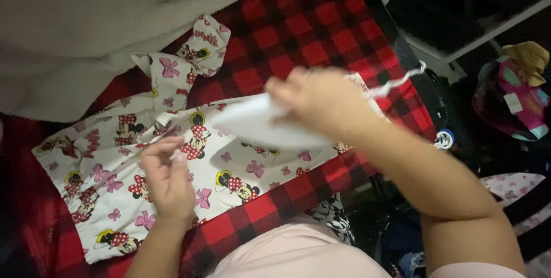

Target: The person irons a white children's top with a bear and heart pattern on a red and black checkered ironing board, then hangs it on a hanger. Next, they iron a white Minnie Mouse-patterned garment, smoothing and pressing it with the iron.

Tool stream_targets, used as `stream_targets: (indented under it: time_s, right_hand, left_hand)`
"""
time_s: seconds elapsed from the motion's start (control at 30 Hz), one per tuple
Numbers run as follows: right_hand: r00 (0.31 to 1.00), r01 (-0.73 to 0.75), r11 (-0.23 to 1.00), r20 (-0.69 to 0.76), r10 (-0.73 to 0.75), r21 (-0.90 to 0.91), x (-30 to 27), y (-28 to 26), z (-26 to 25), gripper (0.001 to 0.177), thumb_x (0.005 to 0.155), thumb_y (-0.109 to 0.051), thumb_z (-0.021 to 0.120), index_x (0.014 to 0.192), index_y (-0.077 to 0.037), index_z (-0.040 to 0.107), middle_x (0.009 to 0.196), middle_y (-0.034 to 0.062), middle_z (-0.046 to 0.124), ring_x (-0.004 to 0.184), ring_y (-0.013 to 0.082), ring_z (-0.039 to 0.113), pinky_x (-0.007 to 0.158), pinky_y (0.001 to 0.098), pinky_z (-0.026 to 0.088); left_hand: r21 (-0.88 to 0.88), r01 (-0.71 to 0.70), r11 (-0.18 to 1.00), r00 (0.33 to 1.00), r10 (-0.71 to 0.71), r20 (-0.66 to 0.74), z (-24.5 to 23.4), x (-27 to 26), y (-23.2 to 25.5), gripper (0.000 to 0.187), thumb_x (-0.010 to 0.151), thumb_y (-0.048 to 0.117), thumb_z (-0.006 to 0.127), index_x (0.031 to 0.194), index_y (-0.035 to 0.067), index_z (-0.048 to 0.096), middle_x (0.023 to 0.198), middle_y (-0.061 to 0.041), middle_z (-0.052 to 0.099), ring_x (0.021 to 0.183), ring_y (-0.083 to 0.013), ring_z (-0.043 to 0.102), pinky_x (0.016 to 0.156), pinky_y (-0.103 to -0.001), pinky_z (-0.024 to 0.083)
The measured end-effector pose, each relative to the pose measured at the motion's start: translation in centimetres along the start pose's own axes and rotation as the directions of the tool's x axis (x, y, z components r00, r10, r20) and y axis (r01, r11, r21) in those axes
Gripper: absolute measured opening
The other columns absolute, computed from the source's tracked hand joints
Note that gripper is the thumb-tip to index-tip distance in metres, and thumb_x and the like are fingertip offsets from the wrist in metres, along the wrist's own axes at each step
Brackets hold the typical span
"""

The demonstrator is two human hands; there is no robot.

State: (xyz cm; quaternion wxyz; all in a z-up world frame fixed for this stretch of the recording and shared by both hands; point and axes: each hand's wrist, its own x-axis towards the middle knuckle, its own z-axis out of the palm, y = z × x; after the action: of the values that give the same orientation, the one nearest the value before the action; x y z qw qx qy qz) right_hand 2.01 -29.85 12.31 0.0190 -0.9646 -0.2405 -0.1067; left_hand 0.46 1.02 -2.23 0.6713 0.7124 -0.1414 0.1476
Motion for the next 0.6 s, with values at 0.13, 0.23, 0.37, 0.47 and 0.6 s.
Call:
stream_targets:
  time_s: [0.13, 0.23, 0.37, 0.47, 0.6]
  right_hand:
    - [0.979, 0.197, 0.978, -0.073, -0.192, 0.073, -0.7, -5.0, 1.8, 0.047, 0.090, -0.044, 0.068, 0.124, -0.012, 0.064, 0.085, 0.0090, 0.065, 0.071, 0.0310, 0.068, 0.066, 0.0433, 0.056]
    - [0.997, 0.041, 0.998, 0.056, -0.044, 0.040, -0.9, -4.2, 3.6, 0.046, 0.093, -0.045, 0.067, 0.127, -0.014, 0.066, 0.082, 0.0104, 0.067, 0.071, 0.0313, 0.068, 0.061, 0.0445, 0.054]
    - [0.987, -0.141, 0.988, -0.090, 0.135, -0.066, -2.8, 0.6, 3.6, 0.039, 0.095, -0.043, 0.069, 0.119, -0.013, 0.068, 0.095, 0.0091, 0.073, 0.088, 0.0290, 0.072, 0.071, 0.0438, 0.055]
    - [0.930, -0.368, 0.920, -0.024, 0.368, -0.133, -6.1, 3.6, 2.8, 0.040, 0.099, -0.048, 0.069, 0.127, -0.018, 0.070, 0.092, 0.0084, 0.072, 0.082, 0.0302, 0.070, 0.069, 0.0437, 0.054]
    - [0.933, -0.323, 0.893, 0.051, 0.355, -0.312, -9.2, 6.8, 2.6, 0.049, 0.095, -0.050, 0.074, 0.134, -0.020, 0.073, 0.093, 0.0071, 0.073, 0.075, 0.0276, 0.071, 0.065, 0.0386, 0.055]
  left_hand:
    - [-0.048, 0.030, 0.998, 0.999, -0.032, -0.041, -0.8, -0.7, -0.9, 0.033, 0.101, -0.004, 0.045, 0.133, 0.006, 0.043, 0.137, -0.013, 0.054, 0.119, -0.0190, 0.052, 0.110, -0.038, 0.040]
    - [0.091, 0.097, 0.991, 0.995, -0.098, 0.007, -0.8, -0.5, -0.2, 0.034, 0.096, 0.002, 0.052, 0.129, 0.007, 0.048, 0.138, -0.013, 0.054, 0.109, -0.0223, 0.051, 0.093, -0.036, 0.042]
    - [0.647, -0.203, 0.735, 0.952, -0.008, 0.307, -0.4, 0.8, 2.0, 0.047, 0.093, 0.020, 0.064, 0.137, 0.005, 0.054, 0.144, -0.021, 0.052, 0.136, -0.0400, 0.047, 0.117, -0.049, 0.033]
    - [0.769, -0.251, 0.588, 0.913, -0.121, 0.390, -0.5, 1.5, 3.1, 0.062, 0.090, 0.035, 0.065, 0.142, 0.006, 0.051, 0.148, -0.022, 0.049, 0.136, -0.0426, 0.042, 0.116, -0.056, 0.026]
    - [0.813, -0.238, 0.531, 0.913, -0.164, 0.375, -1.2, 1.9, 3.2, 0.069, 0.093, 0.040, 0.064, 0.149, 0.004, 0.048, 0.148, -0.023, 0.048, 0.138, -0.0427, 0.038, 0.115, -0.058, 0.023]
